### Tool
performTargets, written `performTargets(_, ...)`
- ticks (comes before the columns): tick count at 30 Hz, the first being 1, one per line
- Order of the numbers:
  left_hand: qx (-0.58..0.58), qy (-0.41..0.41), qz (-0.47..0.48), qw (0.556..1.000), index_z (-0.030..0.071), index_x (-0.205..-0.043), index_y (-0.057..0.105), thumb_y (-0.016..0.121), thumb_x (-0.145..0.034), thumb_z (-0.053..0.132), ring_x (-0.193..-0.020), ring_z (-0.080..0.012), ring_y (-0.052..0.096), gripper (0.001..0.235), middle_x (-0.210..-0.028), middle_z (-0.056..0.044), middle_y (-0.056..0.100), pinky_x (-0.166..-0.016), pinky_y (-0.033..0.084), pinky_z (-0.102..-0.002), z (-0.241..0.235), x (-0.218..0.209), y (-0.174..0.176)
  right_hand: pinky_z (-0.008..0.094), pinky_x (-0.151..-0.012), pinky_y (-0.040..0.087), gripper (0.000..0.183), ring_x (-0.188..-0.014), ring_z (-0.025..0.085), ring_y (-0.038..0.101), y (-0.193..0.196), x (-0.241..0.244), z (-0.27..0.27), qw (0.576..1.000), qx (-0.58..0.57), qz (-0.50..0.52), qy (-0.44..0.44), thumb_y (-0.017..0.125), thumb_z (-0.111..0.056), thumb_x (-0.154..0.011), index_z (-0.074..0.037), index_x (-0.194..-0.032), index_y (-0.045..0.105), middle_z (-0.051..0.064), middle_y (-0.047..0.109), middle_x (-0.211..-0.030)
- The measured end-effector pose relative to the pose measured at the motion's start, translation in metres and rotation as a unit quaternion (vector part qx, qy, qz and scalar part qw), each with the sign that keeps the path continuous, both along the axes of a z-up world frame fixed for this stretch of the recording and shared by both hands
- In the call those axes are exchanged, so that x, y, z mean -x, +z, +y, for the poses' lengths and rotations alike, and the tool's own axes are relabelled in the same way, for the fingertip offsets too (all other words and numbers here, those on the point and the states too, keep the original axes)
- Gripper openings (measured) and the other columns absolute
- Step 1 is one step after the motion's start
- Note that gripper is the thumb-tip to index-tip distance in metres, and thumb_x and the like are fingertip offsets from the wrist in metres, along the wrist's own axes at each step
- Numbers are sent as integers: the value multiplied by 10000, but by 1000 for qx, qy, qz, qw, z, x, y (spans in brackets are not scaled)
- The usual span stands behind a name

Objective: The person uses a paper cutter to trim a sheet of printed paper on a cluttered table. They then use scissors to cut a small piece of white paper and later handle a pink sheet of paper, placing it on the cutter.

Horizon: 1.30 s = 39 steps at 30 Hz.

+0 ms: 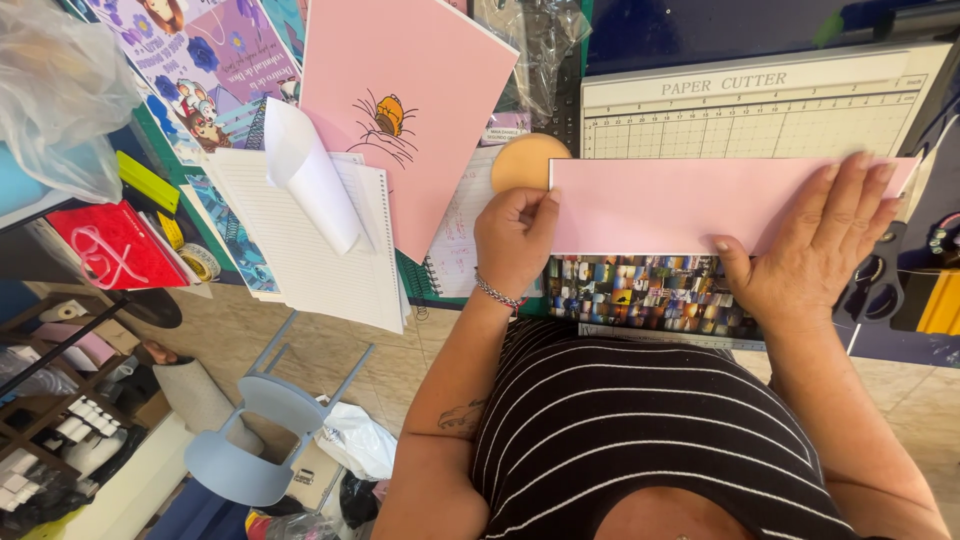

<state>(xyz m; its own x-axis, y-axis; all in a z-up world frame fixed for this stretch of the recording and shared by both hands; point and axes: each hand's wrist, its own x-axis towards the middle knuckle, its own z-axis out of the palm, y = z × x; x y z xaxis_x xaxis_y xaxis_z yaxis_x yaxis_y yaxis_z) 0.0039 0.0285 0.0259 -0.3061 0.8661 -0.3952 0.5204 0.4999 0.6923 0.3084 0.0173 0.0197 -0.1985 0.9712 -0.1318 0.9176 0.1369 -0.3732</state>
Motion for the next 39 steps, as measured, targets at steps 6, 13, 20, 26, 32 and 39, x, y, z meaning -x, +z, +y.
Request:
performTargets(6,-80,-80,111,987,121,-750,647,695,-927,144,-623,-128,591,185,-671,9,641,-510,479,-273,2,6,-1,674,-1291,93,1056,-1582,509,111,-1,1,-1,1000,-5,-10,-3,423,-802,-1057,22,-1657,145,323,161,-1695)
performTargets(13,-263,-311,17,913,18,-1335,592,529,-1084,96,-1324,-381,584,270,-1354,-147,625,-1210,474,-555,-3,-63,1,665,-1308,48,1066,-1598,512,51,-11,-2,-6,999,14,-39,0,378,-821,-1069,11,-1661,72,305,81,-1714)
performTargets(20,19,-695,174,697,134,-1688,-46,179,-1139,723,-1643,-254,-49,836,-1760,-86,-75,-1309,-52,-464,64,-131,53,626,-1309,-22,730,-1597,382,-45,-28,-6,-12,985,107,-126,-43,513,-432,-1297,-8,-1698,74,215,-13,-1726)
performTargets(26,92,-584,241,770,211,-1706,-19,140,-1086,730,-1618,-232,-84,824,-1730,-16,-107,-1319,-42,-477,35,-106,27,622,-1314,-36,833,-1621,447,8,-20,-4,-8,998,14,-63,-11,263,-593,-1137,17,-1672,73,264,26,-1727)
performTargets(32,77,-405,341,845,122,-1662,79,345,-1053,753,-1606,-323,9,916,-1726,-150,3,-1320,40,-487,-8,-57,-8,684,-1267,-12,826,-1586,504,22,-3,1,-8,999,33,-15,-16,402,-502,-1126,61,-1653,105,312,53,-1706)
performTargets(39,-60,-229,199,951,30,-1641,129,499,-1032,535,-1628,-321,94,874,-1736,-158,99,-1338,145,-454,-36,-7,0,703,-1205,32,937,-1549,480,78,16,1,-10,999,-14,35,2,376,-574,-1080,183,-1623,283,336,167,-1684)
